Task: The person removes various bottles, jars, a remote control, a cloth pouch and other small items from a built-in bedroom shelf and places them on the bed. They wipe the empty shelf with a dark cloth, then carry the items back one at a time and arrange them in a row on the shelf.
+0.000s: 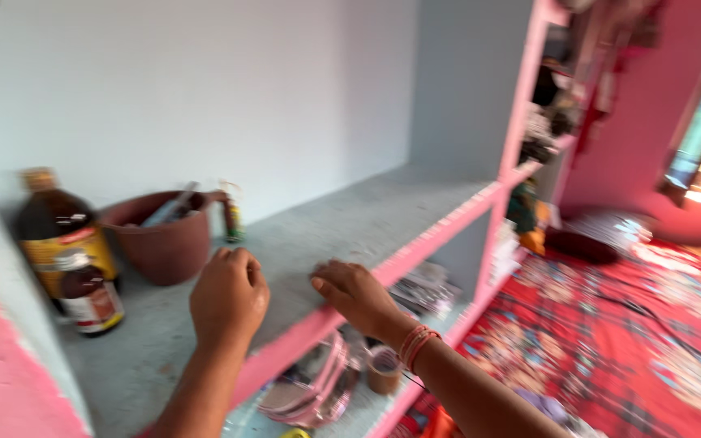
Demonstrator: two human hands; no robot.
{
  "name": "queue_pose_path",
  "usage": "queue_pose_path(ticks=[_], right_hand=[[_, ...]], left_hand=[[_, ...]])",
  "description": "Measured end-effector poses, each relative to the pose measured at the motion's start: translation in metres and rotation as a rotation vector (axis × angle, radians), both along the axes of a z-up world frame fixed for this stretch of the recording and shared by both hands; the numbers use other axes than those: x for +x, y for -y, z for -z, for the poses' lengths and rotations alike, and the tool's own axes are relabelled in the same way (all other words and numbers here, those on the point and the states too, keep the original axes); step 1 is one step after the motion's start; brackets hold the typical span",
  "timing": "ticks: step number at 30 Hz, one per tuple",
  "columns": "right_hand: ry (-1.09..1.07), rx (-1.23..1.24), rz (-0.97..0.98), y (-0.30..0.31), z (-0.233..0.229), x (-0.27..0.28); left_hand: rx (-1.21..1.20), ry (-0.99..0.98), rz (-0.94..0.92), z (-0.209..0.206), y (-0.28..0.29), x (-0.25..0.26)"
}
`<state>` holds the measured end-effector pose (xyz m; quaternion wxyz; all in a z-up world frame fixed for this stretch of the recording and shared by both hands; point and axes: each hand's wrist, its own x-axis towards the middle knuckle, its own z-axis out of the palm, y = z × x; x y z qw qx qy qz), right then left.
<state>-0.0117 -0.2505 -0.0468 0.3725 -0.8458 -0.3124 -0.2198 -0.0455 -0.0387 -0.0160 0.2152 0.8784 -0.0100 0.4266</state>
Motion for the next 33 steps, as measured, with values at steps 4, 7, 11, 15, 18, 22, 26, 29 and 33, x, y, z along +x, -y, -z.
queue_pose_path(ticks=[4, 7, 11, 15, 18, 22, 26, 29, 33], right_hand=[[-0.290, 0.010, -0.061, 0.056, 0.001, -0.051], [-0.424, 0.006, 0.072, 0.101, 0.009, -0.085], [-0.393, -0.036, 0.238, 0.175, 0.033, -0.133], [-0.627, 0.111, 0.422, 0.254, 0.064, -0.187], [-0.501, 0.049, 0.512, 0.305, 0.085, -0.226], [-0.763, 0.183, 0.693, 0.361, 0.111, -0.279], [-0.633, 0.213, 0.670, 0.413, 0.143, -0.319], [-0.812, 0.282, 0.818, 0.454, 0.177, -0.343], [-0.719, 0.313, 0.846, 0.504, 0.228, -0.367]], left_hand=[[-0.015, 0.148, 0.178, 0.002, 0.043, -0.022], [0.004, 0.254, 0.332, 0.021, 0.100, -0.044], [0.033, 0.032, 0.515, 0.058, 0.176, -0.079], [0.022, -0.085, 0.620, 0.095, 0.240, -0.109], [0.006, -0.193, 0.656, 0.121, 0.285, -0.129], [0.015, -0.222, 0.732, 0.153, 0.340, -0.155], [0.021, -0.315, 0.777, 0.188, 0.393, -0.177], [0.060, -0.360, 0.824, 0.217, 0.432, -0.186], [0.100, -0.429, 0.866, 0.256, 0.474, -0.197]])
